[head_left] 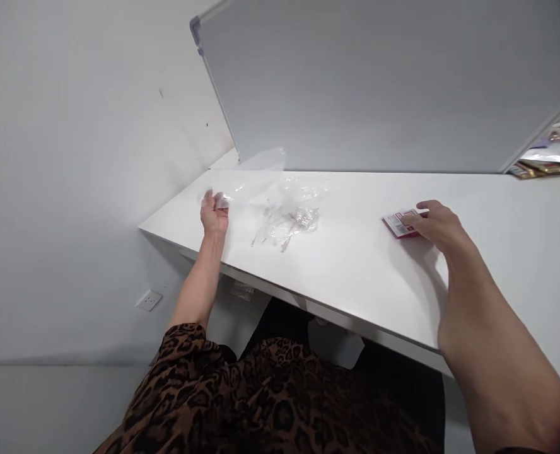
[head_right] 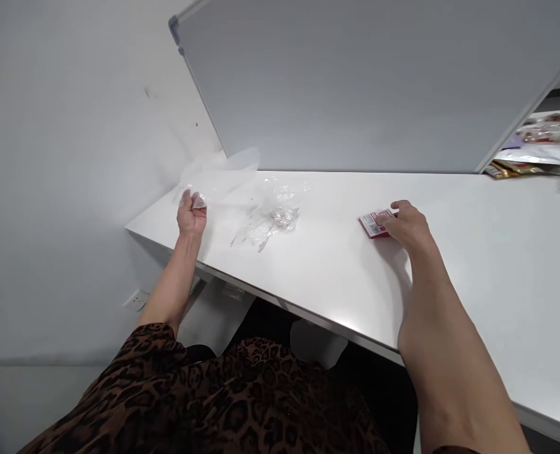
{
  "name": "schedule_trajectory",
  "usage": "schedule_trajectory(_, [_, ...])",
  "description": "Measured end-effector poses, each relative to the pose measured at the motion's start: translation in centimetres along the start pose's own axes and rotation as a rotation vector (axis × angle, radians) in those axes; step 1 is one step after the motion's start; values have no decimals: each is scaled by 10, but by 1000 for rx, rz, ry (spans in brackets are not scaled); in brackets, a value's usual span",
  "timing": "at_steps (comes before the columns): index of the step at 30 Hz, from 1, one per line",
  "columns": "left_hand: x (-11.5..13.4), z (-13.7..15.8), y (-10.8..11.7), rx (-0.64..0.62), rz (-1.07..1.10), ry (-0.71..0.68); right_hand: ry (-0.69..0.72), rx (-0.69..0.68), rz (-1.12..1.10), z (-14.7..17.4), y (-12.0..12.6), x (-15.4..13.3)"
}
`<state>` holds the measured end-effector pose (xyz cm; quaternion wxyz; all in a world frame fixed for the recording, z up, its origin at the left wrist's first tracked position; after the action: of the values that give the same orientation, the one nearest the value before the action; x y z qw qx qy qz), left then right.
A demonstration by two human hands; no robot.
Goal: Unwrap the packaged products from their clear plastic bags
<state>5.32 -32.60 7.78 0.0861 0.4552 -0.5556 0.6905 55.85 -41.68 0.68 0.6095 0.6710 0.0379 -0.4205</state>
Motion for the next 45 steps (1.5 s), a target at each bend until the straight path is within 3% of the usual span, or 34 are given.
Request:
schedule_trajectory(3, [7,-26,37,199,-108,43,11,25,77,6,0,-5])
schedule_trajectory(6, [8,-37,58,299,-192,129,14,18,107,8,-2,-8])
schedule_trajectory(9, [3,-26,64,348,-265,159,-8,-3,197,7,-5,-10])
schedule_trajectory(11, [-1,-3,62,319,-419,47,-13,39,271,5,-7,-10])
schedule_trajectory(13, [-9,31,53,176,-693,-202,39,119,294,3,-9,-11])
schedule_trajectory(15, [-23,67,36,-94,-913,-442,115,194,282,4,-11,-11])
schedule_trajectory(16, [-34,82,25,-245,-981,-478,152,220,273,5,-12,-11])
schedule_trajectory(19, [-70,102,-10,-552,-1137,-362,226,268,246,12,-14,-15])
schedule_trajectory(23, [-106,87,-52,-590,-1267,-242,320,316,184,22,-15,-28])
schedule_trajectory(26, [-117,80,-74,-569,-1198,-168,426,272,54,29,-17,-41])
schedule_trajectory(31, [-123,106,-104,-630,-795,128,585,-107,-187,54,-32,-66])
schedule_trajectory(34, [-129,128,-123,-628,-660,297,660,-218,-202,73,-41,-78])
schedule_trajectory(37, [-139,141,-138,-631,-500,424,565,-206,-306,78,-46,-80])
schedule_trajectory(39, [-147,145,-142,-639,-363,487,476,-193,-513,73,-47,-77])
schedule_trajectory(41, [-155,146,-139,-627,-294,466,397,-189,-761,64,-47,-73])
schedule_trajectory(45, [-169,147,-118,-614,-452,377,205,-187,-1112,47,-48,-67])
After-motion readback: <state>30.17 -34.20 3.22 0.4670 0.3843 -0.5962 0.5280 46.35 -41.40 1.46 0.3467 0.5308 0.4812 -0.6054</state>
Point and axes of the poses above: each hand's wrist, its own z-axis away from the middle knuckle, its own y-axis out of the back of the hand, x = y × z, the point moved 2 cm from there along -z, towards the middle knuckle, and after that the axes turned 11 degrees about z, right-handed, at the moved point
